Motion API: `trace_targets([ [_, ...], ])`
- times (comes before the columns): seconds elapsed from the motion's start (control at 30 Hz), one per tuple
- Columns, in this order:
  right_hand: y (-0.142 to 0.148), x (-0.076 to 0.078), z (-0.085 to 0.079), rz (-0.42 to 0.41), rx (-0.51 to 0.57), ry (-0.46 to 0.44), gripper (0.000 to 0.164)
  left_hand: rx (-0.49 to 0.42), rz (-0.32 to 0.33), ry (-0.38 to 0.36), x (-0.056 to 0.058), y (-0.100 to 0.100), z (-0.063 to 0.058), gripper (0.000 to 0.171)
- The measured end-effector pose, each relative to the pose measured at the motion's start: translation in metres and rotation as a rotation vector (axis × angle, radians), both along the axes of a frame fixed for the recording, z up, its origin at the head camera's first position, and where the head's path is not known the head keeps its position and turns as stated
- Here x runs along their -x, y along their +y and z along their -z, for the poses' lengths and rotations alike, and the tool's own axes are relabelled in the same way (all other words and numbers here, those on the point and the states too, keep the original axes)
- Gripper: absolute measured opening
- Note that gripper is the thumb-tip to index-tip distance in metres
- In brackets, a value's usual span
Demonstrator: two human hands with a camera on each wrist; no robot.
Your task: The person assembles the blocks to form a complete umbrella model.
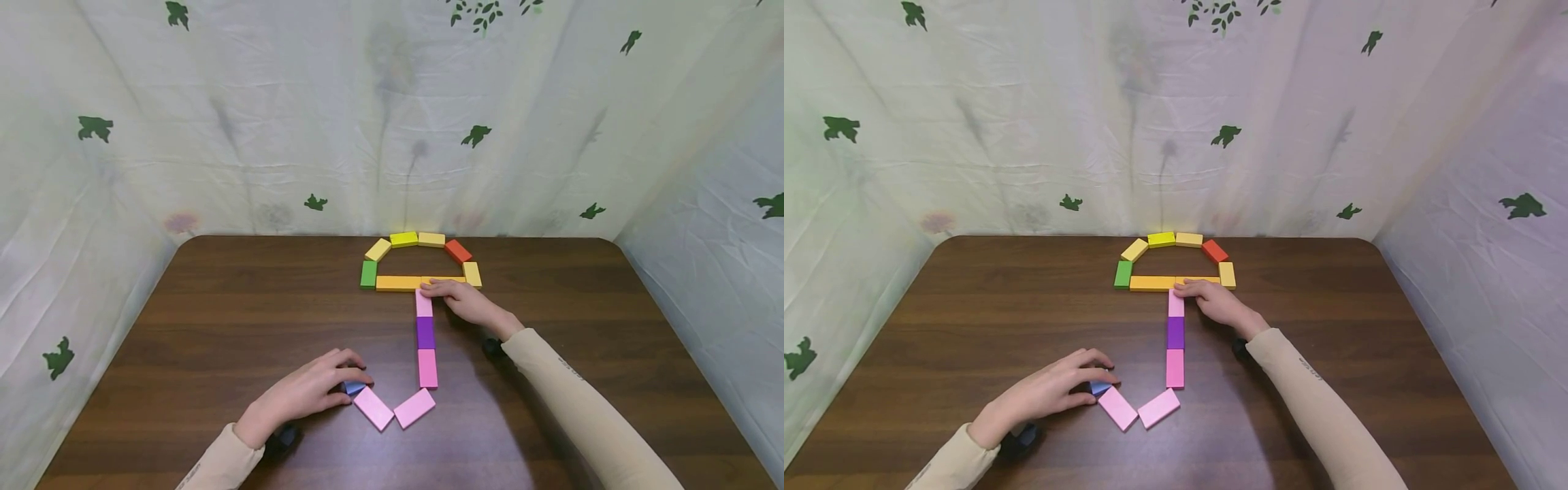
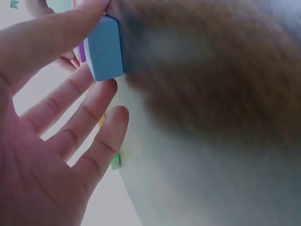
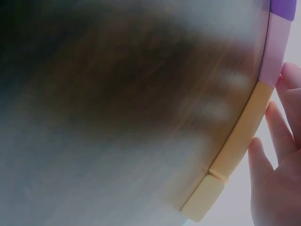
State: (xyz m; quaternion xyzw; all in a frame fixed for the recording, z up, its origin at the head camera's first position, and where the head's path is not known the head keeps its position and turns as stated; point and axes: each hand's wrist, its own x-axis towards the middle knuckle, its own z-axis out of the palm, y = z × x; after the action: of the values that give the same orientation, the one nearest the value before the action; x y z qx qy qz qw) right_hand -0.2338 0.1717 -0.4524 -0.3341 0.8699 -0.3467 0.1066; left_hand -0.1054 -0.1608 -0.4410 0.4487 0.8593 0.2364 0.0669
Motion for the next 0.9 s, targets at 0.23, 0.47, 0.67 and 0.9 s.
trace_targets([
  [0.23,0.002,0.001,-0.001,-0.008,-0.017,0.007,0.044,-0.048,0.006,0.003,0.004,-0.005,-0.009,0.035],
  [0.47,0.002,0.005,-0.003,-0.012,-0.041,0.045,0.042,-0.061,-0.095,0.028,0.015,-0.005,-0.022,0.029],
  [0.67,0.002,0.007,-0.005,0.012,-0.080,0.053,0.041,-0.071,-0.229,0.085,0.023,0.001,-0.028,0.033],
  [0.9,0.002,0.009,-0.012,0.000,-0.054,0.039,0.039,-0.090,-0.353,0.150,0.029,0.014,-0.031,0.044],
])
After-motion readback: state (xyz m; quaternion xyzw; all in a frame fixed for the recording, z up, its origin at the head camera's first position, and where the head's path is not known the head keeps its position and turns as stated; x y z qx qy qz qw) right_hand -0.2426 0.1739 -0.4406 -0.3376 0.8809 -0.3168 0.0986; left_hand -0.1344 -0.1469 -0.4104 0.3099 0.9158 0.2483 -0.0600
